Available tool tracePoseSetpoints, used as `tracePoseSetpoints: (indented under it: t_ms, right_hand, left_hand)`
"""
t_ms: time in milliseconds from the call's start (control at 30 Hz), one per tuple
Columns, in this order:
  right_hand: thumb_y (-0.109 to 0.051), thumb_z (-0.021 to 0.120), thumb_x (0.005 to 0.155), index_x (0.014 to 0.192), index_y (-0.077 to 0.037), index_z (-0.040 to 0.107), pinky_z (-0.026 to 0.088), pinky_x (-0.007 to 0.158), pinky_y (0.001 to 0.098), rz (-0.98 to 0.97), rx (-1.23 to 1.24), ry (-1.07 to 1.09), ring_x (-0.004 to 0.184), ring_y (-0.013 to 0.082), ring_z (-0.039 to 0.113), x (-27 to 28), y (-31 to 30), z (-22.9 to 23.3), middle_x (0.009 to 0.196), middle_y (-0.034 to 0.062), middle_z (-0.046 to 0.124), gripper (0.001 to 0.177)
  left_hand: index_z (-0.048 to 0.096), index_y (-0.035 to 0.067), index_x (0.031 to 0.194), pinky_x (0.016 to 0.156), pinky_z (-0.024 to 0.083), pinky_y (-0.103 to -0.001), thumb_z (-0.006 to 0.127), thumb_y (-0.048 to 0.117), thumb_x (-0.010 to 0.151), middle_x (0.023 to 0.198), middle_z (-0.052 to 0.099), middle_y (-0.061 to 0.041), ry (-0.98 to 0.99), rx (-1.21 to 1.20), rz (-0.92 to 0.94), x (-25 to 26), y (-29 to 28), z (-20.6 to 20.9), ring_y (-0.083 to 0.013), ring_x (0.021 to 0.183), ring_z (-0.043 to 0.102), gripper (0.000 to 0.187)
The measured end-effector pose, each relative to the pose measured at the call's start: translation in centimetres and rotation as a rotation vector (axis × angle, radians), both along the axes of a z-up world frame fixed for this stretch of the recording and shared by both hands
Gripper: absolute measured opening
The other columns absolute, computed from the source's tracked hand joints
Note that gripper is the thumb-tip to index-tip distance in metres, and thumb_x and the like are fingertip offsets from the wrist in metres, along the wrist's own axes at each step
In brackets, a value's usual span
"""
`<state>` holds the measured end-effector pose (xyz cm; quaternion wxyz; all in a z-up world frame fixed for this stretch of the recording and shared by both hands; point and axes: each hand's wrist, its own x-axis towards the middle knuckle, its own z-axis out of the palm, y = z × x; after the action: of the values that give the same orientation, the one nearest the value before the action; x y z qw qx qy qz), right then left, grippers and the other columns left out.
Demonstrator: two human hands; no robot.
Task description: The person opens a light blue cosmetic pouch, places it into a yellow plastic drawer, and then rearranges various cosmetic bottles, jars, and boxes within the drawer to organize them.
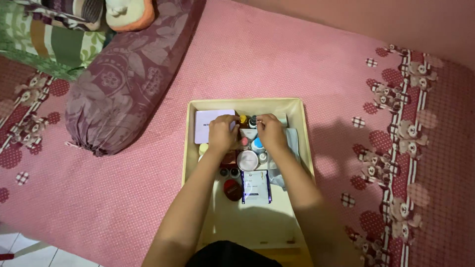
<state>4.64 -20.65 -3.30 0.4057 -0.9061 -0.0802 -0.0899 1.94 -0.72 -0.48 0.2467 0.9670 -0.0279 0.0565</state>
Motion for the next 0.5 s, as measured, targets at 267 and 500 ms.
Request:
tracePoseSetpoints:
  t_ms: [267,500]
  right_hand:
    - [-0.008,0.074,0.085,0.103,-0.004,0.076,0.06,0.08,0.0424,-0.091,0.01,-0.029,0.092,0.0376,0.073,0.9,1.9,-1.2,0.096,0.015,0.069,0.019]
    - [-0.006,0.075,0.082,0.105,-0.005,0.074,0.058,0.081,0.047,-0.173,0.054,-0.118,0.091,0.0378,0.07,-2.6,2.9,0.3,0.095,0.0136,0.066,0.023]
  left_hand:
    - [0.07,0.024,0.12,0.11,0.039,-0.042,0.073,0.031,0.093,0.118,0.071,0.0,0.05,0.047,0.073,1.5,-1.0,-2.3,-0.0195,0.125,0.059,0.028]
    - [0.068,0.025,0.123,0.109,0.037,-0.043,0.07,0.031,0.095,0.12,0.069,0.0,0.086,-0.005,0.104,-0.7,-1.3,-1.6,-0.0188,0.125,0.058,0.029]
